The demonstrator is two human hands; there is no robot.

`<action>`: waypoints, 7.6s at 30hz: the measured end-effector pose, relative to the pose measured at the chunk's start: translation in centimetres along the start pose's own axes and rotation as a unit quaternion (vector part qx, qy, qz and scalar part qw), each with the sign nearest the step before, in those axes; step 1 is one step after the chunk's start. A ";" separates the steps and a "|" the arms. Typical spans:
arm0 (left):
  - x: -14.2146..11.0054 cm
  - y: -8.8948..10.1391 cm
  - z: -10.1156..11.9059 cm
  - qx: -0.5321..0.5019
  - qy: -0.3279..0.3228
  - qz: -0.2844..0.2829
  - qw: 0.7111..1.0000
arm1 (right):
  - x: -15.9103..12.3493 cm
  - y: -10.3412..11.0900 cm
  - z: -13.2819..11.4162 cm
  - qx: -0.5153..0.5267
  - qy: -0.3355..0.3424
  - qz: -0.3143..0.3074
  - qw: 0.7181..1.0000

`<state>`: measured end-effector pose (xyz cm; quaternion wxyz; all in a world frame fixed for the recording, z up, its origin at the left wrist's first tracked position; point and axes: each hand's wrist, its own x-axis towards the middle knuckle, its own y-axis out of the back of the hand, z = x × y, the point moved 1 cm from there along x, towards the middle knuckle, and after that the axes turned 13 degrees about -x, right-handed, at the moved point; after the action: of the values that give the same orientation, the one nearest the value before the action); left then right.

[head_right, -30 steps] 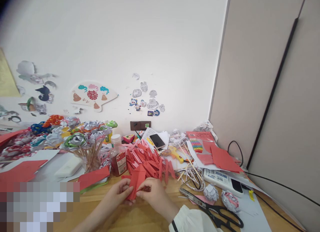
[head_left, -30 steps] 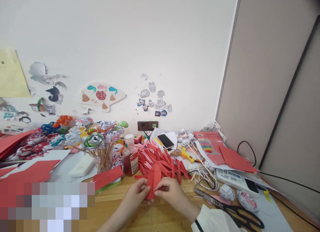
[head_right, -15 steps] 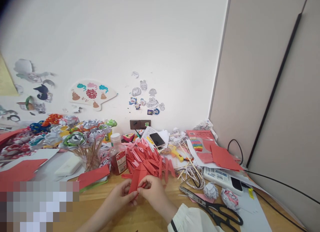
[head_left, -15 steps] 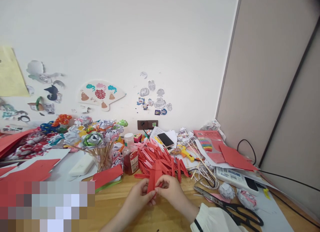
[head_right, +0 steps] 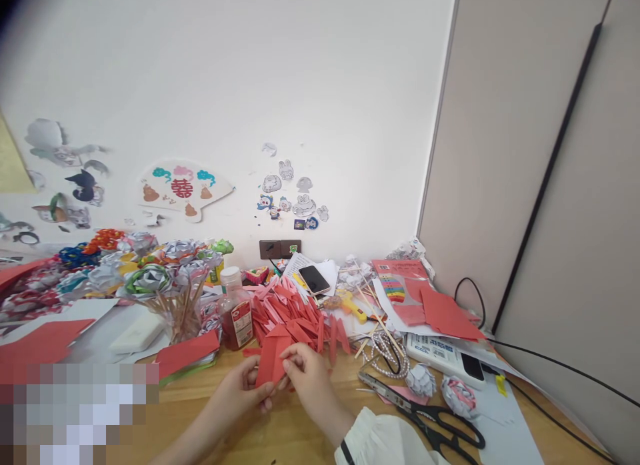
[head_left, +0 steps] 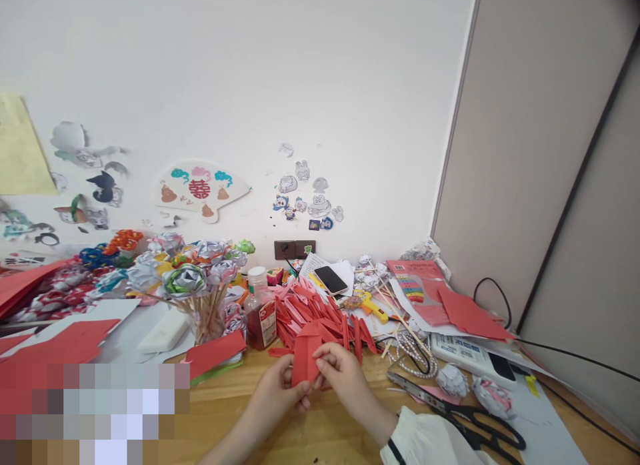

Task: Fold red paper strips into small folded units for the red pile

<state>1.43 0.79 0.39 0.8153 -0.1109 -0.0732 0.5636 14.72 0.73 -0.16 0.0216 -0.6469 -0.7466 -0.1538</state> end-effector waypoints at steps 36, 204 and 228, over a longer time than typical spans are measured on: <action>0.0 0.9 1.9 0.131 -0.059 -0.013 0.990 | -0.1 0.6 -0.7 -0.084 0.059 -0.016 0.995; 0.1 0.5 0.3 0.180 0.018 -0.033 0.983 | -0.1 1.4 -0.7 -0.163 0.094 -0.060 0.980; 0.1 1.0 1.6 -0.027 0.028 0.052 0.998 | -0.1 1.9 -0.9 -0.212 0.093 -0.065 0.971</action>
<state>0.18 1.43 1.64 0.7830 -0.1522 -0.0596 0.6001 16.42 0.60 1.04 -0.0567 -0.5695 -0.7321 -0.3695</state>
